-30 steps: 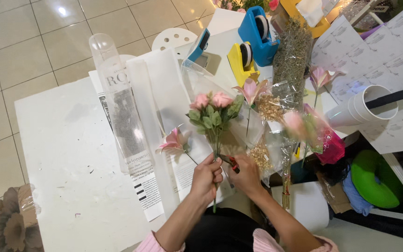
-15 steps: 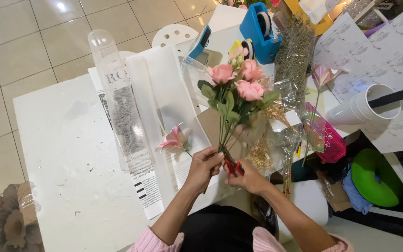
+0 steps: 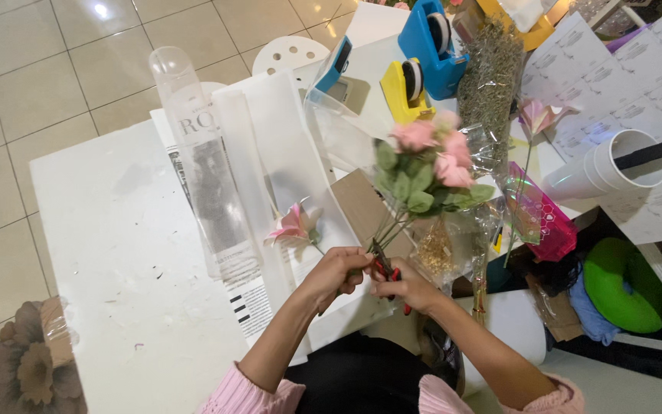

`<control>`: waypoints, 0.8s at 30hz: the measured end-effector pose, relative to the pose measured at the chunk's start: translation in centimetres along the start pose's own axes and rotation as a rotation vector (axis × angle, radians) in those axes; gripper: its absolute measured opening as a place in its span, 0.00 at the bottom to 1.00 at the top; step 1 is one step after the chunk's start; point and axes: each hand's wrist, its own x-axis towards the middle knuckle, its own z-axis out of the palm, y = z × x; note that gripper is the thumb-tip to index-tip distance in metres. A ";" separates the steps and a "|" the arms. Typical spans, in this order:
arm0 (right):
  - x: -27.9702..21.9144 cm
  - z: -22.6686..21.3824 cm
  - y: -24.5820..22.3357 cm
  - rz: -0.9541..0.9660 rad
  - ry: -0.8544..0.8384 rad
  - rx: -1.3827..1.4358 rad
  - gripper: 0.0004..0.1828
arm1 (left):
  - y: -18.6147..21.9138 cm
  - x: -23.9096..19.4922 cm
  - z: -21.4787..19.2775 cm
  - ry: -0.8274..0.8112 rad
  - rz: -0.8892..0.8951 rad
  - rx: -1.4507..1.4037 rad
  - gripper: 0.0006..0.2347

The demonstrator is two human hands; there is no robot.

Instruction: The person trims the stems of artificial flowers using shears and assembles them into a bunch by hand on a worktable.

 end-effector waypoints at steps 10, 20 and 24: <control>1.4 3.8 -4.4 -0.178 0.415 -0.790 0.19 | -4.1 1.2 -0.1 0.221 -0.032 -0.318 0.06; 1.6 1.3 3.1 -0.172 0.132 -0.281 0.17 | -3.9 -0.3 -0.3 0.190 0.135 -0.080 0.08; -0.7 2.4 2.0 0.001 0.000 0.141 0.16 | -4.6 0.1 0.2 0.082 0.121 -0.097 0.09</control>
